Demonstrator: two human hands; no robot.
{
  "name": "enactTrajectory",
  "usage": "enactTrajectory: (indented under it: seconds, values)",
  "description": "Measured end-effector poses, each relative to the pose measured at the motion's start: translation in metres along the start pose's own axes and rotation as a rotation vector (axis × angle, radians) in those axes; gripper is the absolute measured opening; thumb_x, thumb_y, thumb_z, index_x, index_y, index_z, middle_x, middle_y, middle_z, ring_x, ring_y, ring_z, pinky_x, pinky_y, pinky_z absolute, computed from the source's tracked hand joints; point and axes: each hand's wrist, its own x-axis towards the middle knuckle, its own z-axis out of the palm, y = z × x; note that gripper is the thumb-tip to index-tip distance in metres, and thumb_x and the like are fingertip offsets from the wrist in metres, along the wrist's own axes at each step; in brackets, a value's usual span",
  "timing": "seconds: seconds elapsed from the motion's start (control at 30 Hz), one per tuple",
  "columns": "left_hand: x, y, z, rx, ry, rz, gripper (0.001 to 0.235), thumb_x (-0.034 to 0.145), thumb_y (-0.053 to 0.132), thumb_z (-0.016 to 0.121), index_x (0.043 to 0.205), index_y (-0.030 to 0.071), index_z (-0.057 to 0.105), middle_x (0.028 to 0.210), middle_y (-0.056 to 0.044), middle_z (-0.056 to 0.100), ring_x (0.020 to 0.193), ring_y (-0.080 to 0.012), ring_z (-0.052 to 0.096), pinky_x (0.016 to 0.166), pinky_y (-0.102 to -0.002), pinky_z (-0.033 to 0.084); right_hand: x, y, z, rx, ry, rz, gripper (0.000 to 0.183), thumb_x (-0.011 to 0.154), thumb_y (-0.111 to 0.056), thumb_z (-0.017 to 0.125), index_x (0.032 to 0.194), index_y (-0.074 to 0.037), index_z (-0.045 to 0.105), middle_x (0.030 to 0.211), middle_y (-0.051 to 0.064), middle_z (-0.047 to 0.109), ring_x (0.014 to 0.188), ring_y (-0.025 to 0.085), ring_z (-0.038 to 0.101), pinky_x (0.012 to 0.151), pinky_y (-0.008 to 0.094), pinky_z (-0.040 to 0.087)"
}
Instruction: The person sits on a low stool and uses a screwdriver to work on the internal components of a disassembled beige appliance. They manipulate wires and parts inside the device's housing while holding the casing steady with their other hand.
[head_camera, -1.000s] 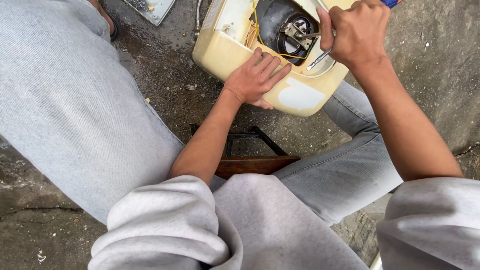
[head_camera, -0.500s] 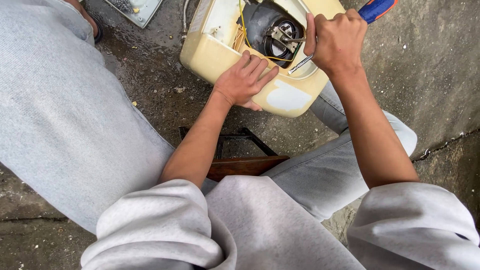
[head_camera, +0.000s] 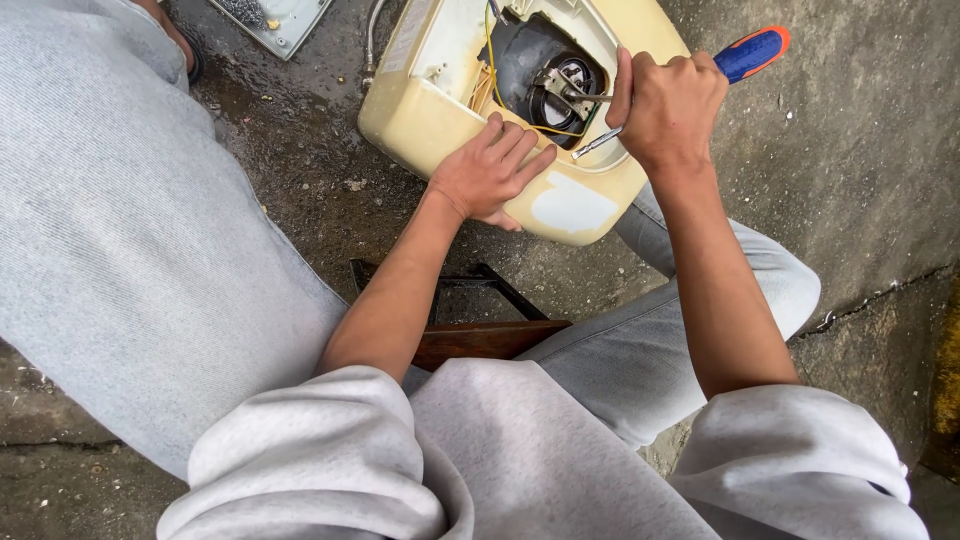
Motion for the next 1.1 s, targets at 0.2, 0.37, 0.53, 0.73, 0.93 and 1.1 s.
enactTrajectory:
  seconds: [0.2,0.37,0.53,0.73,0.93,1.1]
  values:
    - [0.003,0.002,0.001,0.016,-0.023,0.01,0.131,0.067,0.108,0.051,0.152,0.008,0.048,0.128,-0.016,0.06,0.111,-0.0291,0.059,0.1,-0.055,0.047,-0.004,0.01,-0.001,0.044,-0.029,-0.033,0.054,0.118,-0.035,0.058,0.067,-0.017,0.059,0.051,0.007,0.046,0.044,0.03,0.043,0.054,0.037,0.037]
    - [-0.004,0.002,0.001,-0.005,-0.049,0.014,0.133,0.066,0.105,0.06,0.155,0.007,0.043,0.129,-0.017,0.058,0.116,-0.0306,0.058,0.103,-0.059,0.046,0.006,0.025,-0.016,0.013,-0.393,-0.212,0.062,0.119,-0.068,0.057,0.083,-0.018,0.064,0.06,0.005,0.06,0.061,0.03,0.064,0.053,0.038,0.044]
    - [-0.003,0.002,-0.001,-0.038,-0.042,0.007,0.137,0.066,0.106,0.067,0.155,0.005,0.037,0.129,-0.014,0.055,0.113,-0.0284,0.056,0.103,-0.058,0.047,0.012,0.04,-0.009,0.013,-0.54,-0.454,0.049,0.117,-0.052,0.043,0.087,-0.02,0.064,0.079,-0.001,0.073,0.078,0.028,0.072,0.074,0.038,0.06]
    - [-0.006,0.002,0.001,-0.029,-0.028,0.01,0.13,0.08,0.112,0.043,0.156,0.006,0.036,0.127,-0.015,0.058,0.109,-0.0298,0.059,0.099,-0.056,0.05,0.03,0.044,-0.017,0.028,-0.611,-0.572,0.043,0.112,-0.052,0.045,0.085,-0.022,0.061,0.076,-0.006,0.075,0.074,0.02,0.071,0.079,0.034,0.061]
    - [-0.004,0.0,-0.009,-0.013,0.079,0.002,0.113,0.088,0.101,0.027,0.149,0.009,0.05,0.114,-0.015,0.061,0.096,-0.03,0.059,0.092,-0.052,0.049,0.05,0.057,0.0,0.23,-0.693,-0.45,0.024,0.104,-0.033,0.063,0.086,-0.017,0.066,0.076,0.006,0.066,0.072,0.022,0.067,0.059,0.036,0.049]
    - [-0.001,-0.001,-0.016,-0.022,0.121,0.005,0.108,0.093,0.092,0.012,0.146,0.008,0.054,0.107,-0.015,0.061,0.09,-0.0305,0.057,0.087,-0.05,0.048,0.032,0.052,0.005,0.171,-0.584,-0.506,0.025,0.104,-0.036,0.061,0.088,-0.018,0.068,0.08,0.004,0.073,0.08,0.023,0.072,0.062,0.038,0.053]
